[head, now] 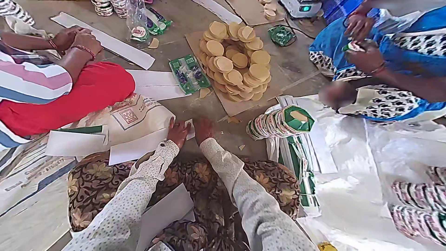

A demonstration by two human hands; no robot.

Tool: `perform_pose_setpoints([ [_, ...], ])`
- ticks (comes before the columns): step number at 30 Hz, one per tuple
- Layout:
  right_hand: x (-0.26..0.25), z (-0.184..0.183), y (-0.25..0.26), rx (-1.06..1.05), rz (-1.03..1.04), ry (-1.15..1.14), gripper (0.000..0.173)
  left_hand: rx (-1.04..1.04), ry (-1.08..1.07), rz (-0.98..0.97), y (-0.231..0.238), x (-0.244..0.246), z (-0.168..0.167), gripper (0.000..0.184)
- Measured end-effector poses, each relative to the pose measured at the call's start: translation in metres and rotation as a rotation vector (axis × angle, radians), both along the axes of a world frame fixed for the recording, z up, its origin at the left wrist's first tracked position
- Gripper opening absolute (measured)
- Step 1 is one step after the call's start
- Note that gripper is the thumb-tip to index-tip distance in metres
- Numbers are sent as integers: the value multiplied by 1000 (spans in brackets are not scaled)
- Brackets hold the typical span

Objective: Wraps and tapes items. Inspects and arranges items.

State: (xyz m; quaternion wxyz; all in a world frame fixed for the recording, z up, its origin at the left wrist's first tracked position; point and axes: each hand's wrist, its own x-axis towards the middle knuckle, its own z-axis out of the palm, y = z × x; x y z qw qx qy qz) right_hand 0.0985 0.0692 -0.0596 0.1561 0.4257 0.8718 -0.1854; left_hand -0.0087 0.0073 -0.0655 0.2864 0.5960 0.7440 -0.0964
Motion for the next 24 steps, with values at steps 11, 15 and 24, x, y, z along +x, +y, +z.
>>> perform_pose_setpoints([
  [11,18,0,-25,30,0,-49,76,21,5,4,-1,0,-3,72],
  [15,32,-6,-28,-29,57,-116,85,6,11,2,0,-1,1,74],
  [24,41,4,-28,-59,57,-159,76,10,-12,6,0,-1,-1,73],
])
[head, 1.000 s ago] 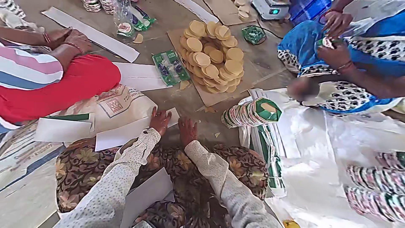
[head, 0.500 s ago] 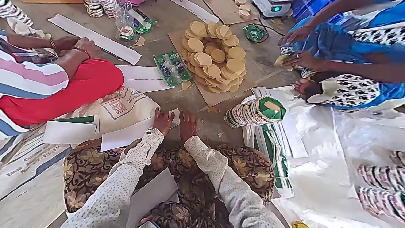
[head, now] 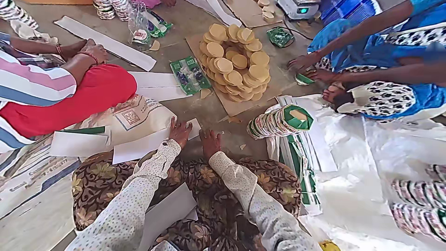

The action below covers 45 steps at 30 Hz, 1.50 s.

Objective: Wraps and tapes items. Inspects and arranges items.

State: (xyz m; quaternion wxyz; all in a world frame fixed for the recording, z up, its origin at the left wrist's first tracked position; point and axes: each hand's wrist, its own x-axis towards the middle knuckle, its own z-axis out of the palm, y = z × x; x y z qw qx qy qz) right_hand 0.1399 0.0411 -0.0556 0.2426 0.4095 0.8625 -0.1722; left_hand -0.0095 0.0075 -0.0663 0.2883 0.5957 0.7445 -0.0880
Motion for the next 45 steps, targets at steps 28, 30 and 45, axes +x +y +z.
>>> perform_pose_setpoints([
  [28,-84,76,304,323,-70,87,53,52,-58,-13,0,-7,-4,73],
  [30,-89,81,302,318,-53,57,45,53,-50,-11,0,-6,-4,71],
  [45,5,114,126,195,-439,811,48,588,-969,633,1,22,35,57],
])
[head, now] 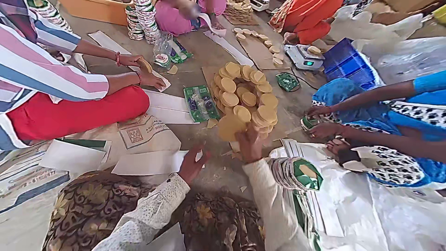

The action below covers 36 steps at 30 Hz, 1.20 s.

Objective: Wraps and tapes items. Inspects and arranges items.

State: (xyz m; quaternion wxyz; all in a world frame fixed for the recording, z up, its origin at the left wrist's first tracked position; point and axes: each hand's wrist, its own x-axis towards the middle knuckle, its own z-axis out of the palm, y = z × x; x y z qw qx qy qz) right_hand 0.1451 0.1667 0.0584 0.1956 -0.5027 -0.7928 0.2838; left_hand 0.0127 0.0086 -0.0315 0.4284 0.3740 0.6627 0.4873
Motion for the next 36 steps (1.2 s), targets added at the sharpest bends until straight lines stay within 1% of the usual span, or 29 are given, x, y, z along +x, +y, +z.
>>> perform_pose_setpoints([
  [1,8,-6,-32,-30,34,22,49,28,-356,114,2,18,9,58],
  [2,15,-13,-62,-40,73,17,48,11,-668,241,3,36,18,60],
  [3,20,-20,-87,-33,120,8,44,-13,-873,366,5,50,26,66],
  [4,26,-26,-107,-44,169,6,42,-27,-1004,478,5,60,31,67],
  [5,33,-30,-122,-88,215,14,41,-14,-1079,553,1,68,31,63],
  [6,42,-35,-131,-142,259,21,43,18,-1123,593,-3,76,27,55],
  [7,50,-38,-135,-192,287,42,47,73,-1174,573,-10,80,23,52],
  [9,65,-38,-140,-244,322,92,50,162,-1241,469,-24,87,14,52],
  [13,85,-28,-145,-239,370,125,39,300,-1354,260,-45,96,-8,54],
  [15,93,-22,-144,-160,380,125,33,306,-1432,250,-52,99,-11,58],
  [16,95,-20,-143,-92,367,131,30,278,-1456,287,-55,100,-9,60],
  [18,99,-16,-139,-3,328,106,29,246,-1461,358,-58,101,-4,59],
  [20,102,-16,-140,101,269,96,31,266,-1489,361,-60,103,1,59],
  [22,101,-13,-143,223,156,143,33,319,-1557,296,-59,103,5,62],
  [23,101,-9,-146,266,89,191,35,355,-1593,234,-58,103,5,64],
  [24,100,-3,-148,273,31,270,37,390,-1611,175,-57,102,4,67],
  [25,99,2,-149,239,-5,375,38,400,-1612,157,-57,102,5,69],
  [26,98,6,-150,143,-6,509,38,381,-1611,198,-57,103,9,69],
  [27,97,8,-152,-6,7,642,37,339,-1599,281,-57,105,15,67],
  [28,95,7,-154,-176,23,717,36,317,-1587,338,-58,108,19,66],
  [29,92,2,-156,-287,23,692,35,331,-1578,347,-58,110,20,65],
  [30,89,-8,-156,-312,27,569,35,380,-1593,302,-58,113,18,66],
  [31,87,-19,-156,-287,44,405,40,423,-1609,255,-58,114,17,69],
  [32,85,-30,-154,-274,67,290,47,419,-1601,278,-58,115,19,70],
  [33,84,-36,-152,-316,81,241,52,395,-1594,320,-58,115,20,68],
  [34,84,-40,-148,-400,80,243,54,387,-1595,338,-57,115,17,68],
  [36,86,-43,-141,-625,64,360,50,395,-1576,331,-57,112,8,69],
])
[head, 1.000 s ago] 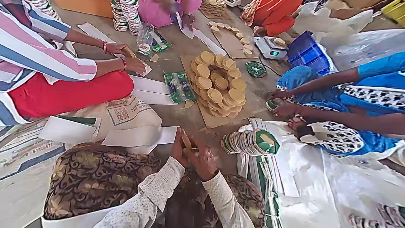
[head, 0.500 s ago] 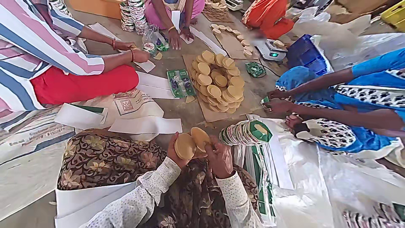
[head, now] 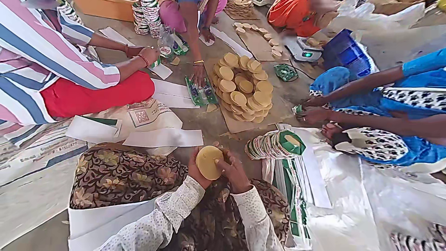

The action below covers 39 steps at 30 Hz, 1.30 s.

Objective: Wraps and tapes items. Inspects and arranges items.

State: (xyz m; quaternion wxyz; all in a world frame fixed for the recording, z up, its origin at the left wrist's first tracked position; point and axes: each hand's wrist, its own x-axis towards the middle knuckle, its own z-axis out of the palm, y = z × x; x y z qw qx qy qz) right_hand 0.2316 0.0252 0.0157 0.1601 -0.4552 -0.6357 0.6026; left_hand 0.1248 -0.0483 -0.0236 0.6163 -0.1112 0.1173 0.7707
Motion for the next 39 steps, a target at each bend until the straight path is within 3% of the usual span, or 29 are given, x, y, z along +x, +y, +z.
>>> perform_pose_setpoints([
  [2,3,1,5,-202,-48,166,45,27,14,-17,2,-3,-9,71],
  [4,4,0,8,-272,-112,254,43,-22,32,-29,6,-6,-7,78],
  [7,4,-7,10,-70,-144,149,45,-88,-24,-24,9,-7,-3,86],
  [13,3,-12,8,222,-48,-180,45,11,-47,-7,11,-2,-20,73],
  [18,-1,-4,-3,514,-32,-236,46,-96,-45,12,10,-3,-15,74],
  [21,-3,-1,-10,438,-94,-139,43,-84,-45,28,11,-4,-18,72],
  [25,-6,12,-15,152,-229,265,40,-192,-6,74,12,-3,-7,69],
  [26,-6,16,-15,254,-237,299,38,-268,-25,82,13,-4,1,66],
  [29,-4,18,-14,901,-179,178,17,-252,-63,54,11,-5,9,71],
  [31,-2,8,-16,1169,35,16,14,-202,-49,52,12,-5,10,74],
  [32,0,0,-19,1205,186,-74,18,-121,-51,58,13,-5,5,78],
  [35,6,-13,-22,1039,383,-120,48,-45,-24,76,14,-10,-12,79],
  [39,10,-8,-7,861,102,10,50,-7,-84,28,12,-12,-10,78],
])
